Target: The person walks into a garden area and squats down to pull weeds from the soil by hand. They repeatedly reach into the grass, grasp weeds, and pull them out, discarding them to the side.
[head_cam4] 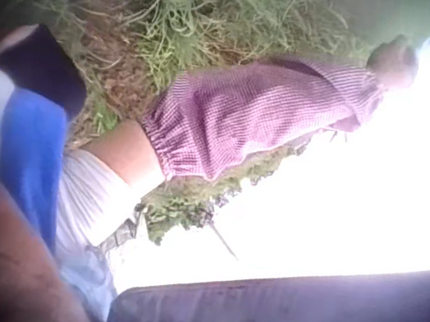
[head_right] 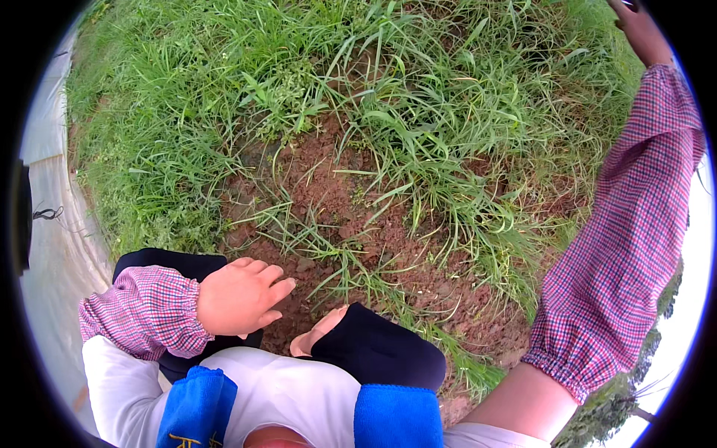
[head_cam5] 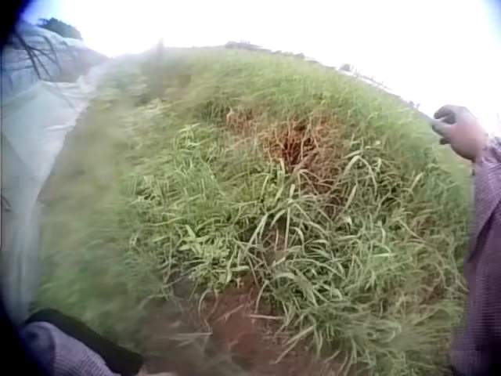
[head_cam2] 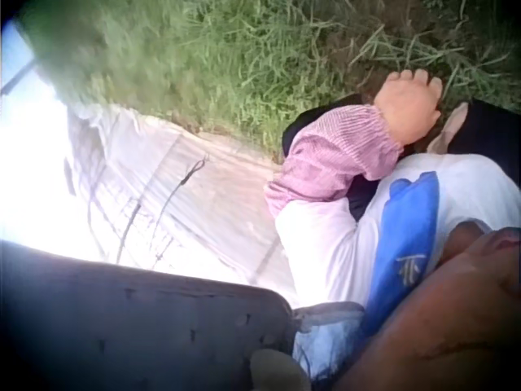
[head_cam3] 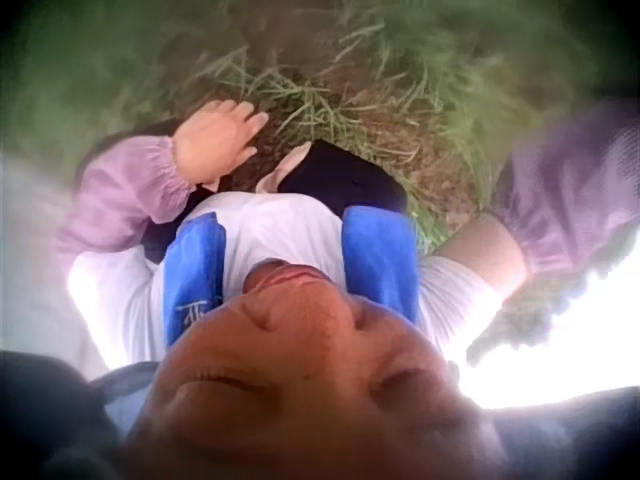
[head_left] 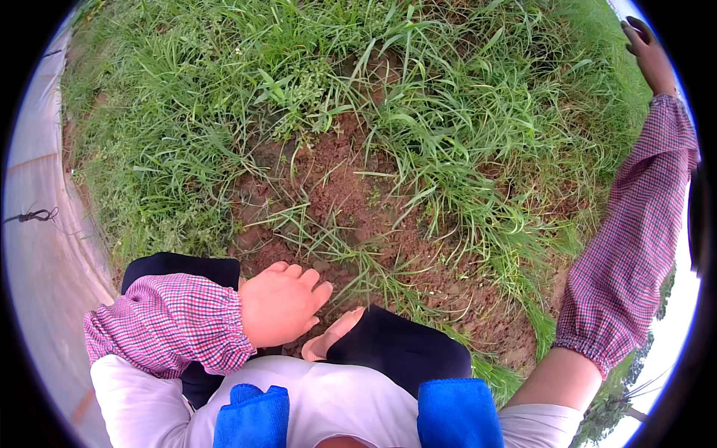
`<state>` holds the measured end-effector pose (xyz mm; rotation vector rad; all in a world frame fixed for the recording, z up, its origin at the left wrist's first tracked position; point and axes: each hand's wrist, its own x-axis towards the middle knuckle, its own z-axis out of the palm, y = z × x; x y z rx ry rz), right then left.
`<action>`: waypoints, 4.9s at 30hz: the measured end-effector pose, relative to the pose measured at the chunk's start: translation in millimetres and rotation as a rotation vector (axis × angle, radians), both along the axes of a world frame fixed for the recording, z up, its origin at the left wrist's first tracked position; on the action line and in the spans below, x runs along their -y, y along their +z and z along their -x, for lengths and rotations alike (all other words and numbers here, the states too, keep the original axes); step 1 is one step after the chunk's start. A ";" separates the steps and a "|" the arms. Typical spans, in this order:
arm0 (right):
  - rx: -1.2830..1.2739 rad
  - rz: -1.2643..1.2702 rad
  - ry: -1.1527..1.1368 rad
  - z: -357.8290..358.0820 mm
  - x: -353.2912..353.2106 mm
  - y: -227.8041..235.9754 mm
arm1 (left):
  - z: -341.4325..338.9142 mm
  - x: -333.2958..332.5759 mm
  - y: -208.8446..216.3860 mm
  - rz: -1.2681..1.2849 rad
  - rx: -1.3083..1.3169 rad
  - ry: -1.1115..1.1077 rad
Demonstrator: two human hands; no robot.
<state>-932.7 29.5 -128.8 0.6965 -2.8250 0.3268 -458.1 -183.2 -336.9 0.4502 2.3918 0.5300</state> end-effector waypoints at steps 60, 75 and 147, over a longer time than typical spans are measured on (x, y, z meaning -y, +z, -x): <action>0.669 -0.028 0.109 -235.8 51.7 -516.1 | -4.9 4.3 -4.0 0.088 0.106 0.164; 0.739 -0.521 -0.157 -181.0 96.1 -501.0 | -13.9 10.9 -2.8 0.065 0.051 0.206; 0.792 0.631 -0.402 -134.0 -11.0 -566.1 | -3.4 8.1 -6.1 0.067 0.073 0.202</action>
